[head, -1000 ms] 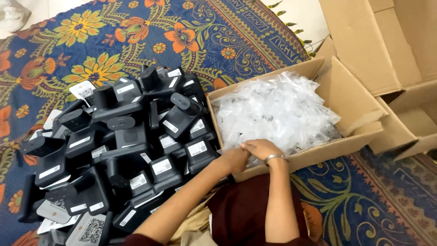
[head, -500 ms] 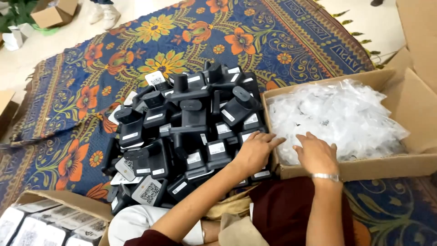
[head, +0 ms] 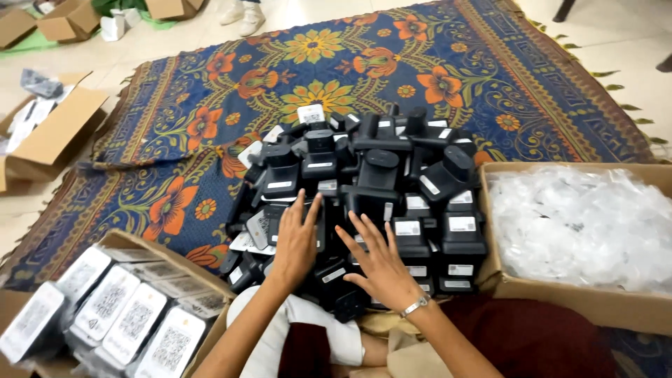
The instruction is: The person unboxes, sorts, and organizes black plastic device components and QR code labeled packets into cardboard boxes.
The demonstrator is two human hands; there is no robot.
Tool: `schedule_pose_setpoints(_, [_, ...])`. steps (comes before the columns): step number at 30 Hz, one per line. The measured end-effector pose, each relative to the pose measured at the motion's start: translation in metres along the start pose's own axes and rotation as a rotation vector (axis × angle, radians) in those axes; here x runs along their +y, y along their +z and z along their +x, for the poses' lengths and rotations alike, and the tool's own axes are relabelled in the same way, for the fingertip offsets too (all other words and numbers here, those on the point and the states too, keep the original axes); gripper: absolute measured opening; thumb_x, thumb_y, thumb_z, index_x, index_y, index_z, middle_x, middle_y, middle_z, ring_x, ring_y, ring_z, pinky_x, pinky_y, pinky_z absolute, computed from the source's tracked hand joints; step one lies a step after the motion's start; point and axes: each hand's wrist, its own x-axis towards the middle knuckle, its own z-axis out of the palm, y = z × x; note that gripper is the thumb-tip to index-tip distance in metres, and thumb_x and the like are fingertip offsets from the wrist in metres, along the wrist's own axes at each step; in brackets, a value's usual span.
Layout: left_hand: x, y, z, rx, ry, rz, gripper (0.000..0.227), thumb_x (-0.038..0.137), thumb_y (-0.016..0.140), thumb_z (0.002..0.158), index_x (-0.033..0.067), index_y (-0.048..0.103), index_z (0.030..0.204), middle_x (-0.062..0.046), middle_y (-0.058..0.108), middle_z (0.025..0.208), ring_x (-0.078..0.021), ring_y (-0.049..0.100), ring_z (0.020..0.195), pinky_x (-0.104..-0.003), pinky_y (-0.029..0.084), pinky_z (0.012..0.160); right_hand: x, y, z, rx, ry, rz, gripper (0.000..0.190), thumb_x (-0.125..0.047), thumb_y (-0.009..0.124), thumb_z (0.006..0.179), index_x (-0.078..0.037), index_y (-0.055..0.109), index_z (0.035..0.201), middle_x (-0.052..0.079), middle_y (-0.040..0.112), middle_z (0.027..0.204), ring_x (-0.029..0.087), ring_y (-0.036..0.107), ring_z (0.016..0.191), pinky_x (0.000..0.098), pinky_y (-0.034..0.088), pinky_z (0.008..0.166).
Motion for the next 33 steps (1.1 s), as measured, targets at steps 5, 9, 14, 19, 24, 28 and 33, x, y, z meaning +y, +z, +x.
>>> schedule_pose_setpoints(5, [-0.089, -0.041, -0.067, 0.117, -0.241, 0.111, 0.076, 0.002, 0.062, 0.087, 0.0101, 0.036, 0.158, -0.03, 0.034, 0.159, -0.0492, 0.045, 0.132, -0.055, 0.034, 0.113, -0.068, 0.044, 0.046, -0.142, -0.152, 0.103, 0.1, -0.038, 0.081, 0.081, -0.025, 0.02, 0.16, 0.013, 0.014, 0.167, 0.036, 0.016, 0.153, 0.0659, 0.014, 0.118])
schedule_pose_setpoints(9, [-0.162, -0.076, -0.133, 0.267, -0.429, 0.196, 0.077, 0.006, 0.066, 0.087, 0.0066, 0.036, 0.158, -0.035, 0.032, 0.158, -0.0495, 0.047, 0.128, -0.055, 0.038, 0.109, -0.141, 0.108, 0.088, -0.255, -0.336, 0.2, 0.096, -0.038, 0.077, 0.085, -0.023, 0.019, 0.161, 0.014, 0.015, 0.167, 0.037, 0.017, 0.153, 0.0657, 0.016, 0.118])
schedule_pose_setpoints(14, [-0.228, -0.132, -0.213, 0.314, -0.626, 0.325, 0.079, 0.007, 0.067, 0.089, 0.005, 0.034, 0.161, -0.037, 0.031, 0.159, -0.0511, 0.046, 0.132, -0.055, 0.037, 0.113, -0.253, 0.214, 0.126, -0.361, -0.405, 0.332, 0.09, -0.035, 0.074, 0.09, -0.023, 0.02, 0.162, 0.012, 0.017, 0.168, 0.038, 0.019, 0.153, 0.067, 0.018, 0.117])
schedule_pose_setpoints(19, [-0.323, -0.166, -0.294, 0.262, -0.798, 0.542, 0.082, 0.011, 0.071, 0.084, 0.001, 0.033, 0.156, -0.04, 0.028, 0.157, -0.0532, 0.044, 0.133, -0.057, 0.034, 0.113, -0.295, 0.31, 0.128, -0.386, -0.414, 0.239, 0.081, -0.04, 0.069, 0.09, -0.02, 0.03, 0.158, 0.012, 0.022, 0.164, 0.038, 0.02, 0.151, 0.0679, 0.014, 0.117])
schedule_pose_setpoints(24, [-0.406, -0.196, -0.323, 0.014, -1.053, 0.652, 0.104, 0.005, 0.077, 0.076, -0.0011, 0.021, 0.163, -0.038, 0.024, 0.162, -0.0505, 0.034, 0.146, -0.061, 0.028, 0.117, -0.296, 0.31, 0.119, -0.231, -0.508, 0.153, 0.054, -0.04, 0.053, 0.101, -0.017, 0.049, 0.15, 0.013, 0.034, 0.163, 0.032, 0.028, 0.151, 0.0614, 0.016, 0.12])
schedule_pose_setpoints(28, [-0.497, -0.2, -0.351, -0.079, -1.12, 0.763, 0.119, 0.01, 0.085, 0.066, 0.0026, 0.018, 0.164, -0.032, 0.024, 0.161, -0.0483, 0.029, 0.148, -0.069, 0.02, 0.115, -0.301, 0.303, 0.126, -0.217, -0.528, 0.151, 0.053, -0.038, 0.051, 0.102, -0.018, 0.05, 0.15, 0.012, 0.036, 0.162, 0.03, 0.029, 0.151, 0.0596, 0.016, 0.121])
schedule_pose_setpoints(33, [-0.487, -0.21, -0.348, -0.143, -1.387, 0.532, 0.13, 0.018, 0.093, 0.055, 0.0217, 0.019, 0.162, -0.017, 0.024, 0.165, -0.0397, 0.02, 0.153, -0.076, 0.012, 0.115, -0.307, 0.302, 0.128, -0.233, -0.506, 0.154, 0.053, -0.038, 0.052, 0.101, -0.018, 0.049, 0.15, 0.011, 0.035, 0.162, 0.029, 0.028, 0.151, 0.0584, 0.016, 0.121])
